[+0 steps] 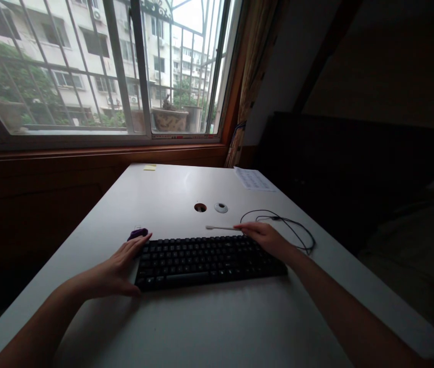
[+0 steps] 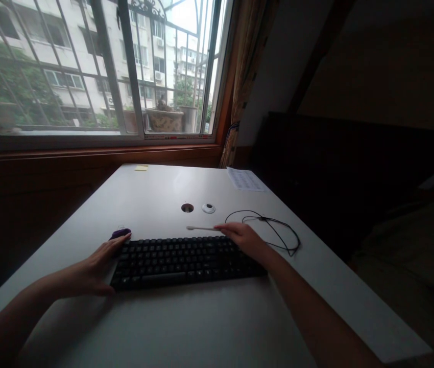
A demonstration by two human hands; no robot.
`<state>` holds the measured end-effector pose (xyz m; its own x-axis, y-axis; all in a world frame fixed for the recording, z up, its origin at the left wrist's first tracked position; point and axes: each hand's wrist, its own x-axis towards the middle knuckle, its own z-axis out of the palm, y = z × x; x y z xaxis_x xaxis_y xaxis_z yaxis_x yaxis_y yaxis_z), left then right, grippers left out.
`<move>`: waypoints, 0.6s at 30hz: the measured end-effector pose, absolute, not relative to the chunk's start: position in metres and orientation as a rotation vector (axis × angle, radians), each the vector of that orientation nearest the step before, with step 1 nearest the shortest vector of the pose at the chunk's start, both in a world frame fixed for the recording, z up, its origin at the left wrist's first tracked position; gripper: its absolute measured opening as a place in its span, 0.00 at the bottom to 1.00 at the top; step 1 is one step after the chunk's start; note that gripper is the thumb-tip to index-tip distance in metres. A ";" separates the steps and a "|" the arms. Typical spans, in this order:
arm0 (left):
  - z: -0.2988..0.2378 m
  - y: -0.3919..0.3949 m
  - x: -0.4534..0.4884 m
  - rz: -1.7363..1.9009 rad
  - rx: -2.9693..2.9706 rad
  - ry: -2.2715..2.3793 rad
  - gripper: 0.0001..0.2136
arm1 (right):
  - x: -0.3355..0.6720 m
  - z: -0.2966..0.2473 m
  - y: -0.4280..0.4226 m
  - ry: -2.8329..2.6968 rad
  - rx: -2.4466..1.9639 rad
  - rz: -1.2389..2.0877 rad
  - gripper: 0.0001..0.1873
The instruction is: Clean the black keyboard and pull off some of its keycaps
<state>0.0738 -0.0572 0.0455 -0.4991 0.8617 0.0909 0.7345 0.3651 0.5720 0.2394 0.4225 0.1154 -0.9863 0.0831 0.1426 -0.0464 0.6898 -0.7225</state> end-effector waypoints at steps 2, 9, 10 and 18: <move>0.045 -0.058 0.072 0.853 1.410 2.395 0.61 | 0.216 0.108 0.384 -2.717 0.174 1.247 0.19; 0.033 -0.060 0.064 1.007 1.407 2.308 0.61 | 0.159 0.091 0.276 -2.749 0.613 1.181 0.14; 0.033 -0.060 0.064 1.018 1.404 2.303 0.61 | 0.157 0.091 0.269 -2.774 0.630 1.148 0.14; 0.044 -0.057 0.070 1.004 1.384 2.326 0.58 | 0.165 0.094 0.285 -2.822 0.668 1.077 0.15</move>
<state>0.0704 -0.0572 0.0439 -0.5158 0.8475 0.1253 0.6724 0.3098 0.6723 0.1646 0.2854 0.0944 -0.9057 -0.3769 0.1940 -0.4103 0.6645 -0.6246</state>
